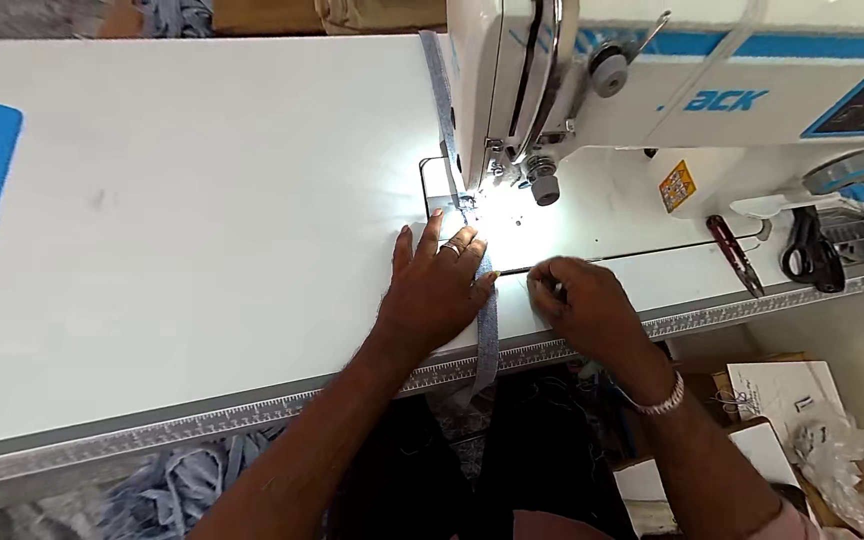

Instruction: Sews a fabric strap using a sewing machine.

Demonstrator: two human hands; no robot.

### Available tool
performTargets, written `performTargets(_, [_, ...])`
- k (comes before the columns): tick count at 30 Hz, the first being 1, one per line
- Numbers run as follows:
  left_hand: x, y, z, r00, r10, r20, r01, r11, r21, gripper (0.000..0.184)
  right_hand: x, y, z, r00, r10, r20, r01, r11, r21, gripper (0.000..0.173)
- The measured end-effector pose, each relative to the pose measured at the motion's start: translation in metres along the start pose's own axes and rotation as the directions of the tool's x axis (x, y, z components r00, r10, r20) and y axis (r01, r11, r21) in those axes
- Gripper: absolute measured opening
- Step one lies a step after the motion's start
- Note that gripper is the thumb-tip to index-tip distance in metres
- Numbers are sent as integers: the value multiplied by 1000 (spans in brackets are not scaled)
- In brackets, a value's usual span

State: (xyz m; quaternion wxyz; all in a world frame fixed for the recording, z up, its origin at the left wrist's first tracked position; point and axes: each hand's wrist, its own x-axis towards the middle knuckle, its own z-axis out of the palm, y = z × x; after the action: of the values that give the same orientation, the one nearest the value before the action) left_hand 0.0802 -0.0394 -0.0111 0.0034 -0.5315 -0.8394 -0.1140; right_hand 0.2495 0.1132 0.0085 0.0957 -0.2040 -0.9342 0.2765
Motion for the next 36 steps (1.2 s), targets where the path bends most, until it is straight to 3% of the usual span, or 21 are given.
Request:
performTargets(3, [1,-1,0,1000,-20,12,20,1000,-4,59,-45,-11,-11,944,25,328,-63,992,106,21])
performTargets(5, [1,-2,0,1000,-24,15,25,1000,-9,61,-70,-11,4,809,72,584,-206,964,166,33])
performTargets(7, [0,0,0,1000,-24,19,25,999,-26,63,-82,-1,40,747,13,665,-301,898,321,51])
performTargets(10, [-11,4,-1,1000,7,11,-7,999,-38,63,-89,1,95,858,-106,503,-334,629,702,31])
performTargets(13, [-34,13,-1,999,31,17,-30,999,-44,60,-93,-3,109,899,-185,398,-251,526,813,24])
performTargets(19, [-50,17,3,999,44,1,-44,999,-29,61,-114,12,109,838,-249,485,-276,574,771,31])
performTargets(36, [-49,15,2,999,34,11,-33,999,-34,62,-124,15,119,823,-200,531,-324,602,730,29])
